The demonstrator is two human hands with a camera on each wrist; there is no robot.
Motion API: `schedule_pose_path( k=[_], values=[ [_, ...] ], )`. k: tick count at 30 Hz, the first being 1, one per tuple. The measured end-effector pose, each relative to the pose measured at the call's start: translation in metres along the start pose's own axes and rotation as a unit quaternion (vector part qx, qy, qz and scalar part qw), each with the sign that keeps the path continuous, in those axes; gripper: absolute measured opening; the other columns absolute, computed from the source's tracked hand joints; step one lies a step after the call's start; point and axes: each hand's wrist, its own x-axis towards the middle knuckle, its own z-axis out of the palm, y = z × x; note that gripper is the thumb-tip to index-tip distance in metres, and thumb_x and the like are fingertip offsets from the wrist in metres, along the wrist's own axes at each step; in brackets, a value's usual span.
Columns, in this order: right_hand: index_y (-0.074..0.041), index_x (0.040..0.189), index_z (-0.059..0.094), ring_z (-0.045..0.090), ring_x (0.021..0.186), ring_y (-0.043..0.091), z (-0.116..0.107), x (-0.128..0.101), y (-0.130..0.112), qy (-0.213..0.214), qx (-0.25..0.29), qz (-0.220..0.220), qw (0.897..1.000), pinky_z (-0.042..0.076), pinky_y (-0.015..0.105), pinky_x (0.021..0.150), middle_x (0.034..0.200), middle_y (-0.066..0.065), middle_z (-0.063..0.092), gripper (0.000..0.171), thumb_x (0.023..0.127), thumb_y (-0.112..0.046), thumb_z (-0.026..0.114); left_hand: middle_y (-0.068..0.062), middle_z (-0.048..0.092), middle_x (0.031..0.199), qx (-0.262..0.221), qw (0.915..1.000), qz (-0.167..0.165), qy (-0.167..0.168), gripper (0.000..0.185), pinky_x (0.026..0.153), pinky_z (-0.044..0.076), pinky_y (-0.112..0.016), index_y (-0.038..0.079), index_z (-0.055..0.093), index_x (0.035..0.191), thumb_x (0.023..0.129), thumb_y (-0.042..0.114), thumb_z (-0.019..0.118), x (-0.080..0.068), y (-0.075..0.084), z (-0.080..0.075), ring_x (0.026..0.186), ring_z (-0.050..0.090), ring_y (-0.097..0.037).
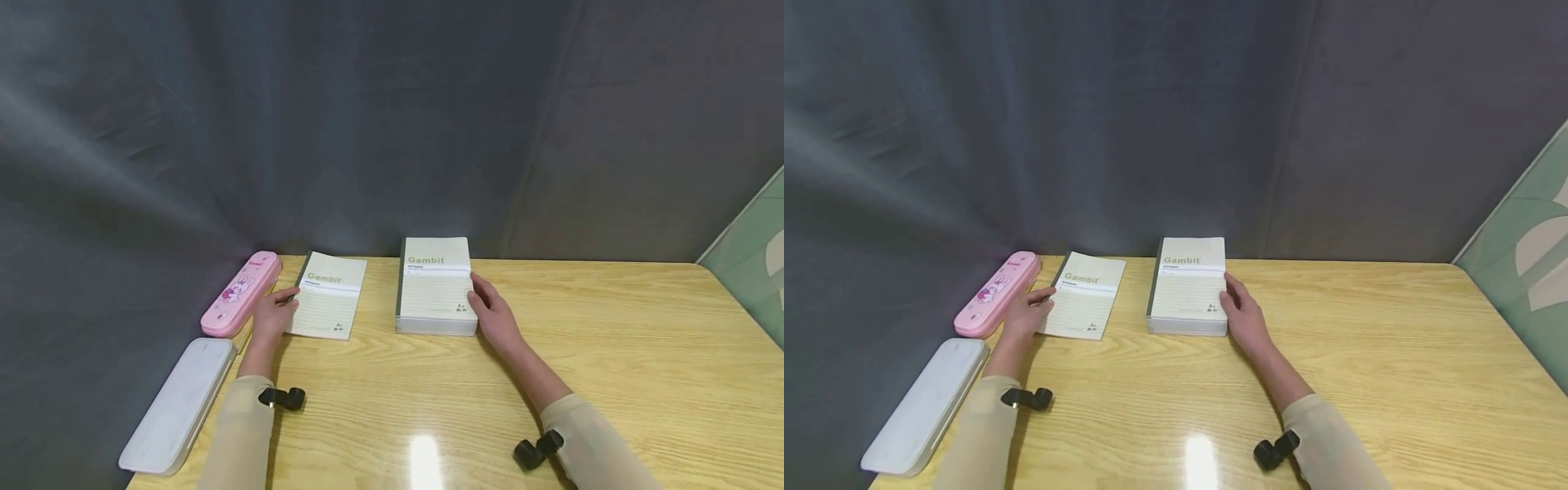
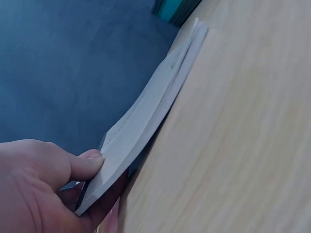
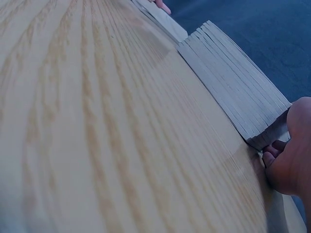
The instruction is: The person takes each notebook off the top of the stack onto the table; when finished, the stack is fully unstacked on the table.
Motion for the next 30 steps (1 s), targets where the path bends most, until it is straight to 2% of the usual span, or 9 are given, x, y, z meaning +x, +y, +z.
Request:
schedule_pose_path(
  k=[6,13,20,26,30],
  values=[
    [-0.011,0.160,0.030,0.033,0.147,0.030,0.000,0.003,0.006,0.003,-0.014,-0.015,1.000,0.024,0.047,0.120,0.161,0.015,0.035,0.057,0.110,-0.031,0.045,-0.027,0.061,0.131,0.056,0.9980,-0.002,0.029,0.030,0.105,0.042,-0.046,-0.004,0.068,0.127,0.098,0.001,0.060,0.004,-0.003,-0.018,0.125,0.053,-0.036],
    [-0.010,0.160,0.031,0.033,0.146,0.031,0.000,0.002,0.005,0.006,-0.017,-0.015,1.000,0.024,0.047,0.120,0.160,0.016,0.035,0.056,0.110,-0.030,0.046,-0.025,0.063,0.131,0.098,0.9936,0.023,0.051,0.027,0.106,0.042,-0.047,-0.003,0.071,0.123,0.098,0.002,0.061,0.005,-0.006,-0.029,0.125,0.056,-0.037],
    [-0.012,0.160,0.030,0.032,0.147,0.031,0.000,0.001,0.005,0.007,-0.017,-0.015,1.000,0.023,0.048,0.120,0.161,0.015,0.034,0.057,0.110,-0.032,0.045,-0.026,0.062,0.130,0.095,0.9935,0.023,0.059,0.027,0.103,0.044,-0.049,-0.005,0.070,0.122,0.098,0.003,0.061,0.002,-0.004,-0.030,0.119,0.057,-0.037],
    [-0.012,0.160,0.031,0.033,0.146,0.030,-0.001,0.001,0.006,0.008,-0.020,-0.019,1.000,0.023,0.048,0.120,0.160,0.014,0.035,0.057,0.109,-0.032,0.046,-0.026,0.067,0.117,0.111,0.9905,0.027,0.076,0.026,0.096,0.046,-0.049,-0.006,0.071,0.116,0.096,0.006,0.062,0.000,0.000,-0.028,0.107,0.060,-0.037],
    [-0.013,0.160,0.031,0.034,0.146,0.030,0.001,0.001,0.006,0.008,-0.022,-0.017,1.000,0.024,0.048,0.120,0.160,0.014,0.036,0.056,0.109,-0.032,0.046,-0.023,0.068,0.112,0.130,0.9881,0.017,0.081,0.026,0.095,0.047,-0.050,-0.004,0.072,0.114,0.096,0.011,0.060,-0.002,0.003,-0.028,0.104,0.061,-0.035]
  ],
)
